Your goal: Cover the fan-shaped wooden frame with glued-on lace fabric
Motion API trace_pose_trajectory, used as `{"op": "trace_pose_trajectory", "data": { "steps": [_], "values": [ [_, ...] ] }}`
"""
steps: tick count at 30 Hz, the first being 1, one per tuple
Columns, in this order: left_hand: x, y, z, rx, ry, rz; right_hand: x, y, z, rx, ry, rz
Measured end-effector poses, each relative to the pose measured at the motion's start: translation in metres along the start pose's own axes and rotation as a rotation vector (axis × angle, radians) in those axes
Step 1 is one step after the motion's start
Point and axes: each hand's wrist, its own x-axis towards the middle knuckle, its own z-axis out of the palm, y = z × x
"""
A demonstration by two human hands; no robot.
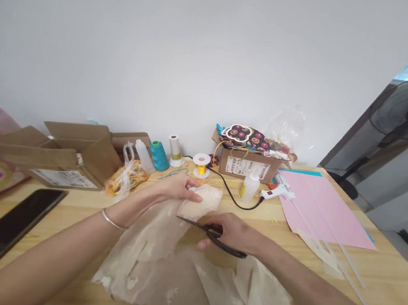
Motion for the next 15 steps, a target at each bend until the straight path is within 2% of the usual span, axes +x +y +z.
{"op": "trace_pose_trajectory", "data": {
  "steps": [6,15],
  "values": [
    [-0.001,-0.002,-0.001,0.004,-0.026,0.060,0.003,0.004,0.003,0.013,-0.010,0.000],
    [0.002,-0.007,-0.001,0.013,0.019,0.005,0.007,0.011,0.006,-0.066,0.011,-0.023]
  ]
}}
